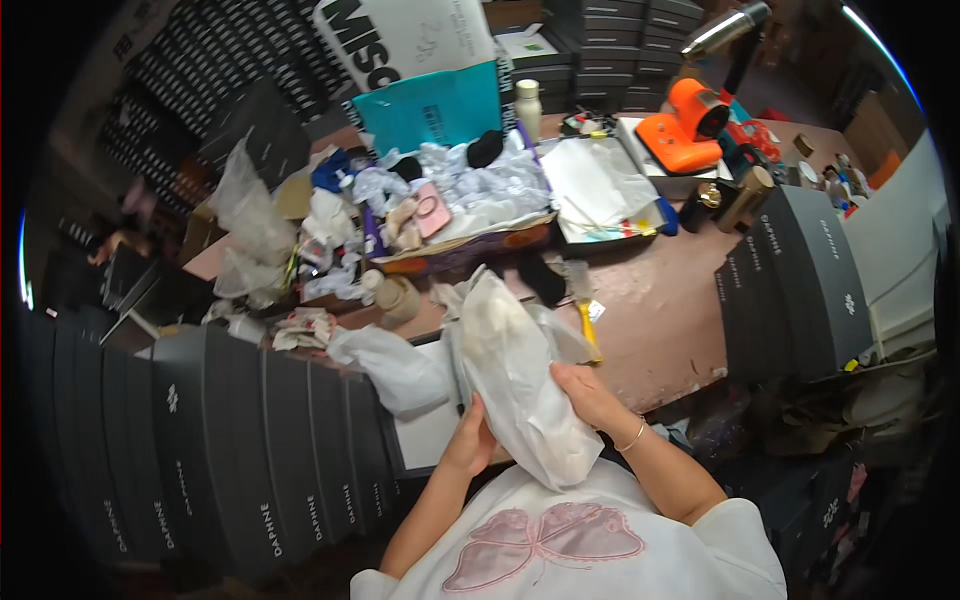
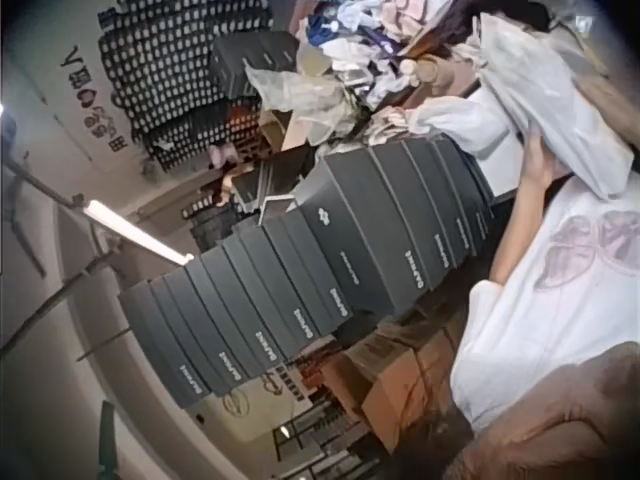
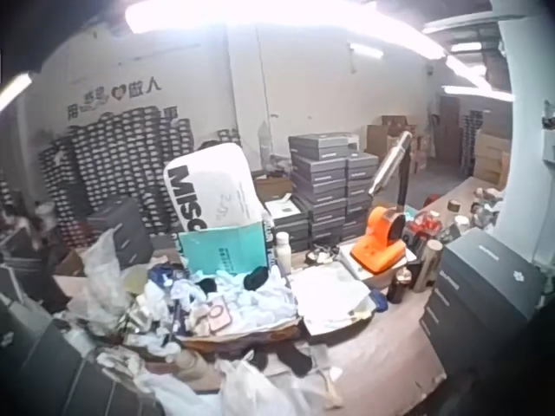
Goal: Packing high-heeled shoes into boxes with tissue paper at a workbench.
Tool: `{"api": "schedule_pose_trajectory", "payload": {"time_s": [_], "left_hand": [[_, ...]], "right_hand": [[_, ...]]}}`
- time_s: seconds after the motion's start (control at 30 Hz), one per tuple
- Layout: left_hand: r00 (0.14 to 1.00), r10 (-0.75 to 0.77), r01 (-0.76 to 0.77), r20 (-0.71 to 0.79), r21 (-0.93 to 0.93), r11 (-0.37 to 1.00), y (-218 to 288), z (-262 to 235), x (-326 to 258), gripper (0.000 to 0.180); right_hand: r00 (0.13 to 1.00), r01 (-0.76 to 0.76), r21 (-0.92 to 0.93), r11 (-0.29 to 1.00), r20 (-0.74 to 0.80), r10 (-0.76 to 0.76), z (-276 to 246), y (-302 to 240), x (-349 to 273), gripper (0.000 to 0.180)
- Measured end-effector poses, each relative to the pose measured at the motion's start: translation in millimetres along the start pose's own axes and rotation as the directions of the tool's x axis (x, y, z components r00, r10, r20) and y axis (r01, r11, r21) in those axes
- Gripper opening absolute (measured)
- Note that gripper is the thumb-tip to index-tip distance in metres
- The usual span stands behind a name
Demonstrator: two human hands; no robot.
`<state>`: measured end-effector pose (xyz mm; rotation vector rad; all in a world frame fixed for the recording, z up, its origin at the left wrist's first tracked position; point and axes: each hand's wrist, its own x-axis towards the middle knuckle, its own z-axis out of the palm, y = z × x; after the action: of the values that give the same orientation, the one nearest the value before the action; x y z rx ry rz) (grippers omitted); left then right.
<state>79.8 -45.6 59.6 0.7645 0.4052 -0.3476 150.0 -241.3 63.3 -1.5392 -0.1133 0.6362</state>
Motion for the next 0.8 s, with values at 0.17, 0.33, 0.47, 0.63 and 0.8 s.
{"api": "schedule_pose_trajectory", "payload": {"time_s": [0.17,0.33,0.47,0.63,0.8], "left_hand": [[0.991,0.09,-0.118,-0.094,-0.361,0.925,-2.0,-54.7,5.0,0.051],[0.948,0.164,-0.263,-0.272,-0.385,0.884,6.0,-93.1,-2.5,0.041],[0.919,0.281,-0.349,-0.275,-0.245,0.904,10.9,-73.7,-1.0,0.041],[0.928,0.318,-0.34,-0.194,-0.09,0.936,16.5,-69.8,-7.5,0.046],[0.971,0.237,-0.233,-0.013,-0.256,0.938,6.8,-56.7,-18.5,0.053]], "right_hand": [[0.897,0.407,-0.623,0.668,0.133,-0.423,52.7,-21.8,37.0,0.039],[0.93,-0.06,-0.366,0.929,0.317,0.185,17.1,-46.3,6.2,0.032],[0.909,-0.294,0.019,0.956,0.315,0.273,41.6,20.4,-10.4,0.033],[0.895,-0.424,0.456,0.782,0.345,0.283,55.3,20.8,-3.6,0.043],[0.916,-0.259,0.229,0.938,0.368,0.163,59.2,29.1,-7.8,0.051]]}}
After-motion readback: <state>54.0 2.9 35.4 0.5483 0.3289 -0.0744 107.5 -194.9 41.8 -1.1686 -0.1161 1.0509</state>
